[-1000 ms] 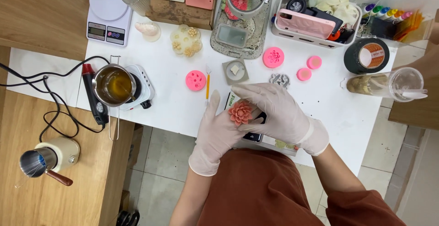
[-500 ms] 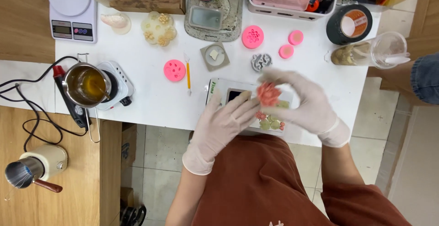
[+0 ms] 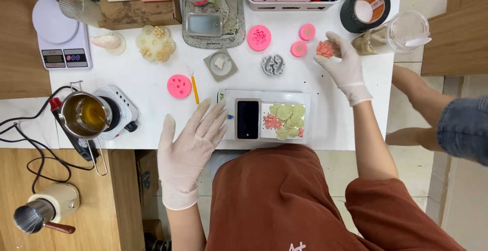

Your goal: The person stirs colored wax in a small melting pot on a hot plate, then peels a pink silicone mold off a flower-shaped wax candle and places the candle on the table. They then hold the flower candle over a pot of melted wax and work on its surface by hand.

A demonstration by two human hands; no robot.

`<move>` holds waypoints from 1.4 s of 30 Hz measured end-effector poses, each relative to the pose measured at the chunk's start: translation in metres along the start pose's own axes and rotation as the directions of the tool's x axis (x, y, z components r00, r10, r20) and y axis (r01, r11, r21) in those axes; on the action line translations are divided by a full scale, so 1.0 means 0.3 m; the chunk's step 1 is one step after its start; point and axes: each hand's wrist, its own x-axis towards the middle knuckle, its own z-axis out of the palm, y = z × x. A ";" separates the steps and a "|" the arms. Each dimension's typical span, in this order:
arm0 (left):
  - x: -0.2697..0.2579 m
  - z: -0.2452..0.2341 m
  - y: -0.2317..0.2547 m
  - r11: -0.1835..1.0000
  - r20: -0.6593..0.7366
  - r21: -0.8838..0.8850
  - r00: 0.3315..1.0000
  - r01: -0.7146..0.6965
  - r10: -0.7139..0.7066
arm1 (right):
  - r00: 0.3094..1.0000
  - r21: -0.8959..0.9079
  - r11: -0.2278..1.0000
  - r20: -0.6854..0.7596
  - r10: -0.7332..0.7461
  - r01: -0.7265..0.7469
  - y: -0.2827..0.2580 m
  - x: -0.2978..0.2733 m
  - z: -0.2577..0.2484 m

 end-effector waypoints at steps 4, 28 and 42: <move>-0.027 -0.009 -0.002 0.999 -0.073 0.009 0.996 -0.053 0.053 | 0.998 -0.117 0.992 0.042 0.045 -0.040 0.013 0.062 0.100; -0.082 -0.082 -0.041 0.985 -0.261 -0.059 0.955 -0.164 0.143 | 0.934 -0.244 0.953 0.346 -0.089 0.181 -0.070 0.360 0.449; -0.075 -0.108 -0.025 0.989 -0.264 0.028 0.953 -0.147 0.149 | 0.945 -0.282 0.904 0.155 -0.289 0.323 -0.042 0.306 0.173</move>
